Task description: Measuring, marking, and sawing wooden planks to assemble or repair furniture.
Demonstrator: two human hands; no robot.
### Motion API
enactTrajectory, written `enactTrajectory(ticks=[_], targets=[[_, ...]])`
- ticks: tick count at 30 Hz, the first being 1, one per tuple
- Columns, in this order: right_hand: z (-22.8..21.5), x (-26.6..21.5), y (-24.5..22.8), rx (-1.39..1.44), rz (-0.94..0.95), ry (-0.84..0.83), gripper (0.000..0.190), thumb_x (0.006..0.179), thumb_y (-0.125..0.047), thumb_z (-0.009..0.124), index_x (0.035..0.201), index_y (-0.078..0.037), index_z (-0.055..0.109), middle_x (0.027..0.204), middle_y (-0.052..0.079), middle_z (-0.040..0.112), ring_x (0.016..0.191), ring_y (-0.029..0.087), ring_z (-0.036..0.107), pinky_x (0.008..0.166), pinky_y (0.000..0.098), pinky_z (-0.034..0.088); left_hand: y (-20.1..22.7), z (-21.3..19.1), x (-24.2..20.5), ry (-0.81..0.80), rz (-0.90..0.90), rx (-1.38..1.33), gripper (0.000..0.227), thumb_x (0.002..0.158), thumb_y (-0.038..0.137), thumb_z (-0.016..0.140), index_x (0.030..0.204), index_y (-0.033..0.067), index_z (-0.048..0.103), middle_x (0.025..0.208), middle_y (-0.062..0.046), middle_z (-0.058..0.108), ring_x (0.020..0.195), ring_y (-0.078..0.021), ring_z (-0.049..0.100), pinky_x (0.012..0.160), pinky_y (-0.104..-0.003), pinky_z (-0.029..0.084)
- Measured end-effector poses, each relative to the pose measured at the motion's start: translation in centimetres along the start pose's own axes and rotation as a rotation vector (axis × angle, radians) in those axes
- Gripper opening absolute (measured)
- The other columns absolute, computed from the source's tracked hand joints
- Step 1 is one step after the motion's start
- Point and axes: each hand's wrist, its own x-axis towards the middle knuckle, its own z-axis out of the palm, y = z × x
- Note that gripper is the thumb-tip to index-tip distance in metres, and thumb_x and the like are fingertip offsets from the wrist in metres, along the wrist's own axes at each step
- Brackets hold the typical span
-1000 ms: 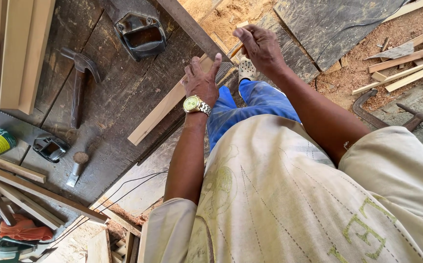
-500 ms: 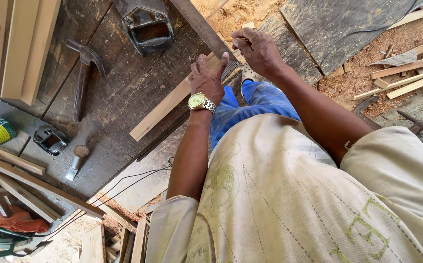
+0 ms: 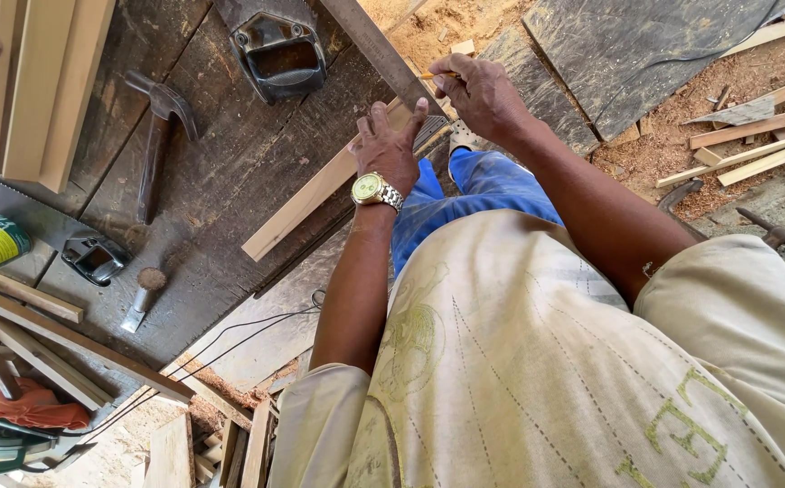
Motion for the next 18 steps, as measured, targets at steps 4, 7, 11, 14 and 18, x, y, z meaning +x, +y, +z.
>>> enactTrajectory(ticks=[4, 7, 11, 14, 18], targets=[[0.0, 0.1, 0.6, -0.014, -0.074, -0.018, 0.021, 0.108, -0.011, 0.059, 0.123, 0.001, 0.068, 0.092, 0.013, 0.075, 0.08, 0.018, 0.073, 0.068, 0.0336, 0.058, 0.0, 0.0, 0.0, 0.008, 0.002, -0.004, 0.09, 0.083, 0.007, 0.071, 0.151, 0.0524, 0.033, 0.149, -0.022, 0.035, 0.133, -0.0459, 0.043, 0.094, -0.07, 0.048], [-0.4, 0.3, 0.0, -0.046, -0.067, -0.043, 0.02, 0.108, -0.01, 0.059, 0.123, 0.0, 0.069, 0.088, 0.013, 0.075, 0.077, 0.018, 0.072, 0.065, 0.0339, 0.058, 0.0, 0.2, 0.0, 0.014, 0.002, -0.01, 0.09, 0.083, 0.006, 0.071, 0.151, 0.0523, 0.033, 0.149, -0.022, 0.035, 0.133, -0.0464, 0.043, 0.094, -0.07, 0.048], [-0.9, 0.6, -0.1, -0.117, -0.091, -0.116, 0.023, 0.106, -0.009, 0.055, 0.122, -0.002, 0.07, 0.086, 0.012, 0.074, 0.071, 0.019, 0.071, 0.061, 0.036, 0.057, -0.1, 0.5, 0.2, 0.012, 0.0, 0.007, 0.091, 0.082, 0.006, 0.07, 0.151, 0.0523, 0.032, 0.151, -0.023, 0.034, 0.135, -0.0486, 0.04, 0.095, -0.072, 0.047], [-1.6, 0.8, 0.3, -0.222, -0.084, -0.203, 0.028, 0.11, -0.012, 0.046, 0.121, -0.003, 0.071, 0.085, 0.012, 0.074, 0.07, 0.02, 0.07, 0.066, 0.0384, 0.057, -0.1, 0.3, 0.1, 0.0, -0.005, -0.014, 0.088, 0.085, 0.007, 0.069, 0.152, 0.0519, 0.033, 0.152, -0.023, 0.034, 0.137, -0.0485, 0.041, 0.097, -0.073, 0.045], [-3.4, -1.1, -0.8, -0.582, 0.156, -0.601, 0.04, 0.117, -0.022, 0.04, 0.111, -0.004, 0.075, 0.083, 0.015, 0.074, 0.069, 0.025, 0.069, 0.068, 0.0426, 0.058, 0.0, 0.6, 0.0, 0.034, 0.003, -0.024, 0.087, 0.083, 0.006, 0.069, 0.15, 0.052, 0.036, 0.152, -0.023, 0.033, 0.138, -0.0511, 0.037, 0.097, -0.074, 0.043]])
